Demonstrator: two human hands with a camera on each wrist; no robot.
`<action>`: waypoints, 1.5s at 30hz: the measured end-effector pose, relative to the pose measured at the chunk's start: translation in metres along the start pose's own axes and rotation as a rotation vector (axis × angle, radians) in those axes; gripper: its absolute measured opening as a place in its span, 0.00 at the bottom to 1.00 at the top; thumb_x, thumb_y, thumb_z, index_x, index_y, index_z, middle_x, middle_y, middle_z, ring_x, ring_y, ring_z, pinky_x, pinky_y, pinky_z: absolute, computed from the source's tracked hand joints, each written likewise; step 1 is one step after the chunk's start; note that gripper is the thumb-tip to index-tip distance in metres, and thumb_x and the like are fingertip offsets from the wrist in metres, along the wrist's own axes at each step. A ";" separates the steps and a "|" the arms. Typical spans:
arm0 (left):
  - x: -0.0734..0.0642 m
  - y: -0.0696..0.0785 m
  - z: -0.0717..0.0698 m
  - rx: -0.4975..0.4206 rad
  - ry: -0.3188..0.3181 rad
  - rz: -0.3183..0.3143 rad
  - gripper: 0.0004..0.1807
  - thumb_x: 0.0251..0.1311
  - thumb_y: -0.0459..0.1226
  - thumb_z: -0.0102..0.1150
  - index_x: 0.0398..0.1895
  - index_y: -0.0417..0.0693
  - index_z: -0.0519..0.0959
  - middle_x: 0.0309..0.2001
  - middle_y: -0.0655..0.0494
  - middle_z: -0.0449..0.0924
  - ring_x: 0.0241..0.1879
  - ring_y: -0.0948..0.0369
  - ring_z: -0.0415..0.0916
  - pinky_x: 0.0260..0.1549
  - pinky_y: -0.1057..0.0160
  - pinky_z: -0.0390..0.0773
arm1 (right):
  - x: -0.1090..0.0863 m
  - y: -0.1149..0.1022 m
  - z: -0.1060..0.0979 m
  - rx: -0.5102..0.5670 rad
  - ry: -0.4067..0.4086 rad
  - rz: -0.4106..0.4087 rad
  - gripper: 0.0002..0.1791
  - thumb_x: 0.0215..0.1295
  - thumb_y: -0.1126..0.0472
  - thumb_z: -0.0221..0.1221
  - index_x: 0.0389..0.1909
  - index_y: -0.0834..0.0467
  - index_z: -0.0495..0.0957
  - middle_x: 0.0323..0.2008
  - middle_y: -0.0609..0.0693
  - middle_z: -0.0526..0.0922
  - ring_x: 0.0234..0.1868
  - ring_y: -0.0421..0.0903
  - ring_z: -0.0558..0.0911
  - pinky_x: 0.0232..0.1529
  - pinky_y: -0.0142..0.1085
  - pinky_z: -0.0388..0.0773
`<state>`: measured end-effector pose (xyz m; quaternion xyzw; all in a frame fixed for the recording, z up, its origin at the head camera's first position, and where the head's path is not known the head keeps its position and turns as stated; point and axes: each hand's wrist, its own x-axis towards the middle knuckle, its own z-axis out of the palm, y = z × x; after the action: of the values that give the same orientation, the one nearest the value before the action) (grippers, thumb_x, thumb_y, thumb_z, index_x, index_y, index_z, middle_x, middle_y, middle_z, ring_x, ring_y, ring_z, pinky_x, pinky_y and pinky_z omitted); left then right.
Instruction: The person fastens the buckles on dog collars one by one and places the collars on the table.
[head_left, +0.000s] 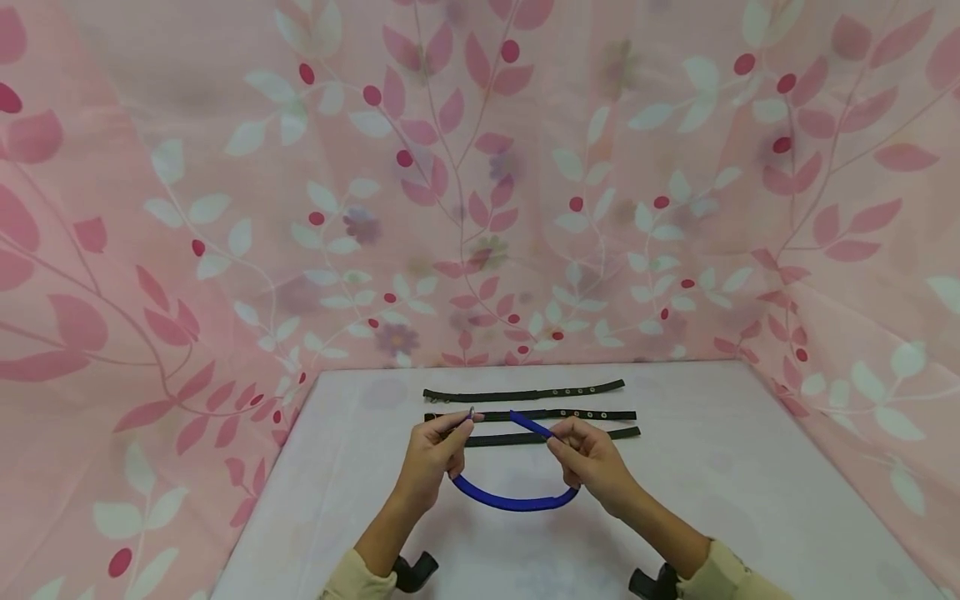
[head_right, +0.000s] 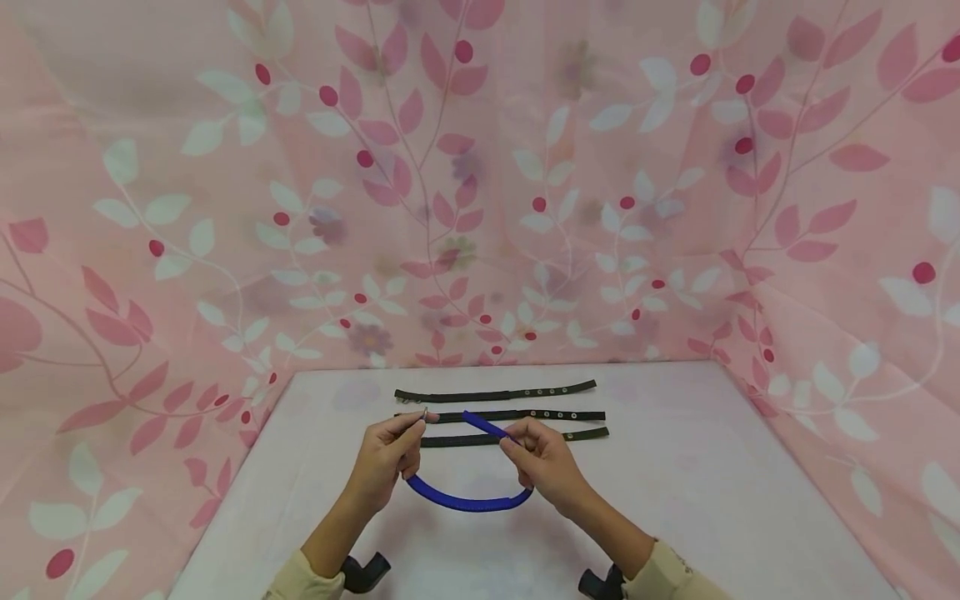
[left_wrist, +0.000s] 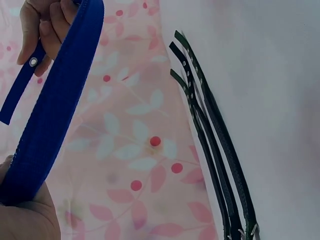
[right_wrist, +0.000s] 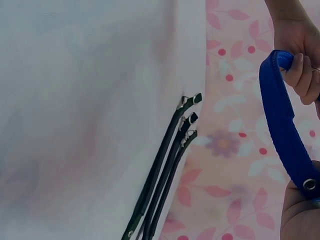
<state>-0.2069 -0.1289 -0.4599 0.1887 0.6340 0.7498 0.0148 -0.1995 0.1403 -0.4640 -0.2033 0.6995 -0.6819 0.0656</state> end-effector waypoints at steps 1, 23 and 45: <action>0.001 0.000 0.001 0.015 -0.004 0.006 0.22 0.71 0.38 0.55 0.54 0.23 0.75 0.13 0.56 0.60 0.12 0.60 0.54 0.14 0.70 0.66 | 0.000 0.000 0.001 -0.007 0.002 0.000 0.11 0.72 0.60 0.57 0.45 0.64 0.75 0.21 0.43 0.71 0.16 0.38 0.70 0.20 0.29 0.72; 0.002 0.000 0.021 0.123 -0.088 -0.059 0.16 0.68 0.38 0.59 0.49 0.33 0.81 0.16 0.61 0.64 0.12 0.67 0.60 0.13 0.72 0.63 | 0.007 0.002 0.012 -0.044 -0.033 -0.038 0.16 0.71 0.62 0.58 0.51 0.71 0.76 0.23 0.46 0.74 0.18 0.35 0.68 0.17 0.24 0.67; 0.002 -0.008 0.030 0.137 -0.070 -0.096 0.16 0.67 0.42 0.61 0.41 0.35 0.83 0.13 0.60 0.59 0.10 0.66 0.57 0.10 0.71 0.58 | 0.007 0.006 0.023 -0.041 0.036 -0.045 0.14 0.74 0.63 0.53 0.43 0.72 0.80 0.19 0.45 0.68 0.16 0.39 0.64 0.17 0.28 0.64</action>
<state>-0.2014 -0.0984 -0.4638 0.1847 0.6912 0.6961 0.0597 -0.1984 0.1167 -0.4696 -0.2078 0.7098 -0.6723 0.0334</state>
